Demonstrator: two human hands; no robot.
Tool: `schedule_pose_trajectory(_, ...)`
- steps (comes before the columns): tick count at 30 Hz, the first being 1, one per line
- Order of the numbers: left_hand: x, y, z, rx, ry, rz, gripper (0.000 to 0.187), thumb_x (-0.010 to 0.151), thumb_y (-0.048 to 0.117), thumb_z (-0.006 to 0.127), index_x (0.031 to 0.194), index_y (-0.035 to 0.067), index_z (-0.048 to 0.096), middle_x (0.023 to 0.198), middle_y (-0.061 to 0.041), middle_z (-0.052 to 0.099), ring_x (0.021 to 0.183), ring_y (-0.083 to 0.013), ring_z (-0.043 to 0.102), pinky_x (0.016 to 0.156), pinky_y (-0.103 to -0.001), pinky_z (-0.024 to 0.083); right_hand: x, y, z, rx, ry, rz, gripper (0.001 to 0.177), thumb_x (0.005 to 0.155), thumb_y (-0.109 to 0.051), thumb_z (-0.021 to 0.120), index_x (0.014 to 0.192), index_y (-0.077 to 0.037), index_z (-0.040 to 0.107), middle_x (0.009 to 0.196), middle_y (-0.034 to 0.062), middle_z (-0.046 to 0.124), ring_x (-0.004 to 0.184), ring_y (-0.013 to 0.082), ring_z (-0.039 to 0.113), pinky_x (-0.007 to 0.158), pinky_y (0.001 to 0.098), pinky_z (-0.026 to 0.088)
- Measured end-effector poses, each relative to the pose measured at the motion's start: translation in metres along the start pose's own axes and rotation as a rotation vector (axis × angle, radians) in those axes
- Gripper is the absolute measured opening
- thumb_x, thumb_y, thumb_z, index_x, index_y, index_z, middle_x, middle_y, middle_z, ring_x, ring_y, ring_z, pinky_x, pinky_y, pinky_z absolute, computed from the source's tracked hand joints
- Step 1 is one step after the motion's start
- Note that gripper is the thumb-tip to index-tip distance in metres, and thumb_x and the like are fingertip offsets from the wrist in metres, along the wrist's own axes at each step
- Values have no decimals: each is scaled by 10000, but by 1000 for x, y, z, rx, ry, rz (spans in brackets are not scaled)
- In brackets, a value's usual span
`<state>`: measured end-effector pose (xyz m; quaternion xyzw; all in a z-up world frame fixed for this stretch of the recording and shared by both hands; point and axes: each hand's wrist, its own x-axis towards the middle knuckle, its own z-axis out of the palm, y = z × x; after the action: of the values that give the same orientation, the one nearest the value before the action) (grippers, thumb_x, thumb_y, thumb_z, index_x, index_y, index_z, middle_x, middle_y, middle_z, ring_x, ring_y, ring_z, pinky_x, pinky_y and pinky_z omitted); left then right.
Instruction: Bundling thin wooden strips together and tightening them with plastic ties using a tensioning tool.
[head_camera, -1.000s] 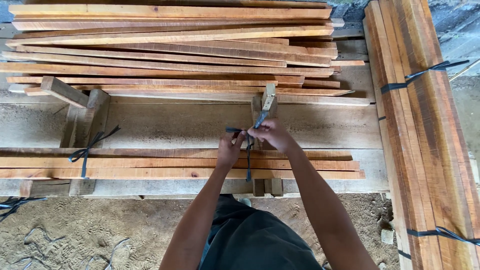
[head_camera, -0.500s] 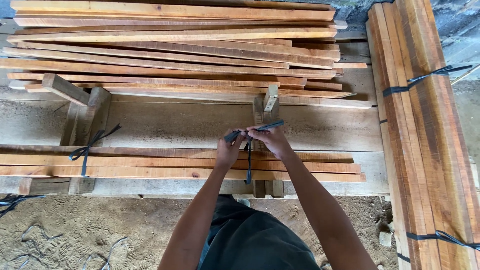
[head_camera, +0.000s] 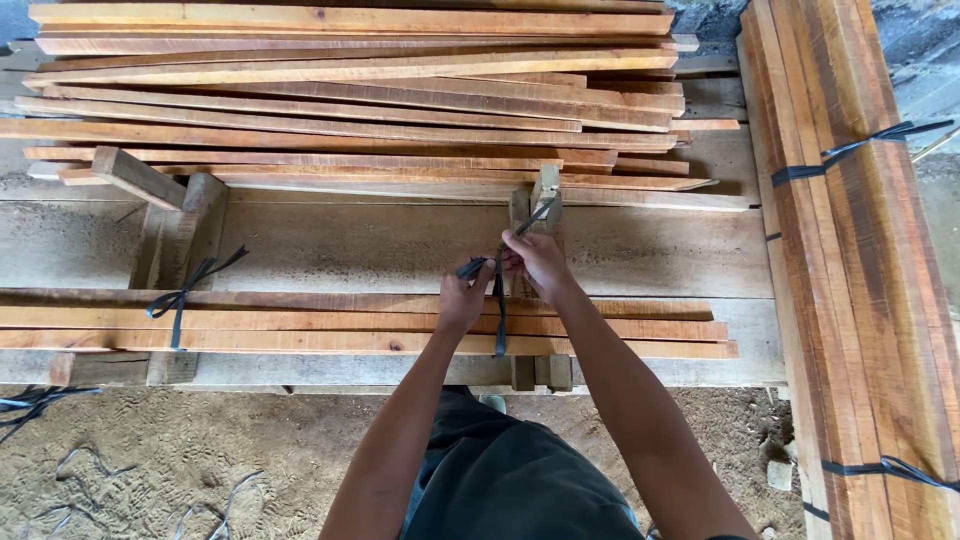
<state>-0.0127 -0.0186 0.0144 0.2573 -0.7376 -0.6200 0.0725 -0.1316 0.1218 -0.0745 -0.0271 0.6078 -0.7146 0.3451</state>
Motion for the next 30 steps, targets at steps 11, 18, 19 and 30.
schedule_pose_trajectory(11, -5, -2, 8, 108, -56, 19, 565, 1035, 496, 676, 636, 101, 615, 399, -59, 489, 297, -65, 366, 350, -257, 300, -35, -23, 3, -255, 112, -70, 264, 1045, -244, 743, 993, 14, 755, 904, 178, 734, 811, 232, 736, 722, 396, 614)
schedule_pose_trajectory(18, -1, -36, 11, 208, -91, 158, 270, 1042, 304, 694, 964, 52, 754, 711, -223, 713, 453, -267, 655, 389, -310, 489, -26, -10, 3, -472, 365, -73, 260, 1077, -239, 625, 878, -90, 702, 621, 28, 607, 476, 108, 505, 477, 339, 434)
schedule_pose_trajectory(19, -4, -38, 10, 209, -94, 161, 270, 1042, 304, 694, 964, 52, 754, 711, -223, 713, 453, -267, 655, 389, -310, 489, -28, -11, 1, -471, 369, -75, 260, 1077, -239, 625, 878, -90, 702, 621, 28, 607, 476, 108, 505, 477, 339, 434)
schedule_pose_trajectory(30, -22, -5, 3, 30, -22, 128, 389, 1079, 372, 596, 1091, 16, 753, 962, -236, 759, 962, -408, 738, 711, -498, 525, -41, -16, -3, -20, -37, -1, 295, 959, -108, 801, 1172, 86, 739, 1038, 214, 766, 851, 250, 748, 715, 325, 618)
